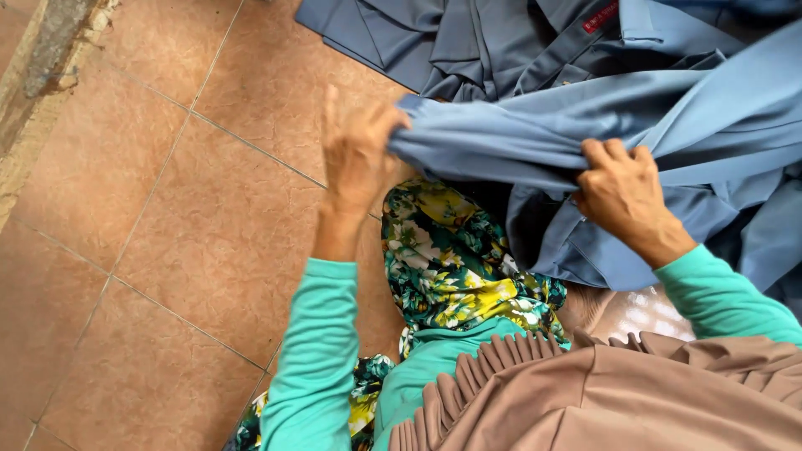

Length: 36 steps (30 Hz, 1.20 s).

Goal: Folding and stacking multiple pairs of blue trousers on a tiled floor.

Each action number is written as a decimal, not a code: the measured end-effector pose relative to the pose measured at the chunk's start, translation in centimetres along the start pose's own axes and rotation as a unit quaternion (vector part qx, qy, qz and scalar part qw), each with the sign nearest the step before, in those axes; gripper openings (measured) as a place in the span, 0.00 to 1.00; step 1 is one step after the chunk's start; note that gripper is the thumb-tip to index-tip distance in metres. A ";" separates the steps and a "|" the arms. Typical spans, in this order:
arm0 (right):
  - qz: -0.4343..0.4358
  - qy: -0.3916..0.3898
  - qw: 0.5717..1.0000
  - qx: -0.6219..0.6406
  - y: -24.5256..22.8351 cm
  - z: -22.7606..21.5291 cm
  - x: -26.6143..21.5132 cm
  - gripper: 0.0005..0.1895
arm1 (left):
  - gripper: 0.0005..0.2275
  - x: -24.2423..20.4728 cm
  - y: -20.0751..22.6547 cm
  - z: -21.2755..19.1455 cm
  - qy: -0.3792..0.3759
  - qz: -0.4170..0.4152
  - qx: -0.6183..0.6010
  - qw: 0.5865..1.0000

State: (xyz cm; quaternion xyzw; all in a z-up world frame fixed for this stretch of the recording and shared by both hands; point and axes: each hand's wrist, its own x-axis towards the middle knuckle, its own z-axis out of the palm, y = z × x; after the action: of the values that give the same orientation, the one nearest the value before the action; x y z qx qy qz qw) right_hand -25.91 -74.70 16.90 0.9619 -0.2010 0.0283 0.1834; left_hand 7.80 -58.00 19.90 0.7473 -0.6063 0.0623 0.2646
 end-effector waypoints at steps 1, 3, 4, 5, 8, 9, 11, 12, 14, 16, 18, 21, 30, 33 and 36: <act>0.014 -0.003 1.000 -0.014 0.3 0.4 0.4 0.08 | 0.15 0.6 -1.3 -1.1 0.037 0.002 0.040 0.999; 0.021 -0.002 0.999 -0.028 0.6 1.5 1.7 0.06 | 0.15 0.9 -3.9 -3.3 0.076 -0.001 0.083 0.994; 0.024 -0.010 1.000 -0.008 0.4 2.2 2.5 0.05 | 0.14 0.5 -5.1 -4.5 0.093 -0.024 0.106 0.990; 0.026 -0.017 0.999 0.011 0.2 2.8 3.3 0.04 | 0.14 0.1 -6.4 -5.7 0.109 -0.046 0.129 0.984; -0.001 -0.023 0.999 0.026 -2.8 7.6 6.1 0.08 | 0.17 -4.0 -7.7 -7.1 0.069 -0.056 0.157 0.984; -0.009 -0.020 0.999 0.028 -4.2 11.0 7.0 0.08 | 0.17 -6.7 -9.8 -5.1 0.070 -0.064 0.162 0.982; 0.012 -0.035 0.999 0.030 -6.5 17.6 8.5 0.07 | 0.14 -11.7 -13.8 -0.9 0.008 -0.063 0.203 0.977; 0.006 -0.034 0.999 0.029 -7.6 18.7 9.7 0.07 | 0.14 -13.9 -14.7 0.6 0.010 -0.069 0.204 0.977; 0.007 -0.036 0.991 0.129 -9.8 21.0 12.4 0.06 | 0.10 -18.3 -16.5 3.4 -0.008 -0.089 0.230 0.969; 0.012 -0.048 0.989 0.142 -12.2 22.8 16.1 0.06 | 0.10 -20.6 -17.3 2.8 -0.003 -0.110 0.254 0.961; 0.015 -0.059 0.986 0.156 -15.4 20.4 19.6 0.07 | 0.10 -22.6 -18.2 1.2 0.001 -0.131 0.281 0.951; -0.020 -0.059 0.974 0.216 -21.8 15.2 23.6 0.10 | 0.11 -26.4 -20.2 -2.3 0.020 -0.179 0.346 0.921; -0.218 0.062 0.943 0.244 -42.8 11.7 24.6 0.07 | 0.08 -51.4 -25.2 -11.7 -0.013 -0.351 0.540 0.764; -0.279 0.193 0.898 0.280 -46.5 8.5 22.2 0.04 | 0.04 -59.1 -25.6 -13.4 -0.080 -0.473 0.553 0.681; -0.316 0.231 0.869 0.301 -49.5 4.7 19.7 0.05 | 0.22 -61.2 -23.2 -14.1 -0.199 -0.748 0.353 0.526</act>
State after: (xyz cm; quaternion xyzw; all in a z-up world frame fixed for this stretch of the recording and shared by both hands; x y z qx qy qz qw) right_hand 11.70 -41.62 -1.83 0.9486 0.1801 0.2493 -0.0750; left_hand 17.05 4.98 -0.89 0.9522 0.2093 -0.0994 -0.1989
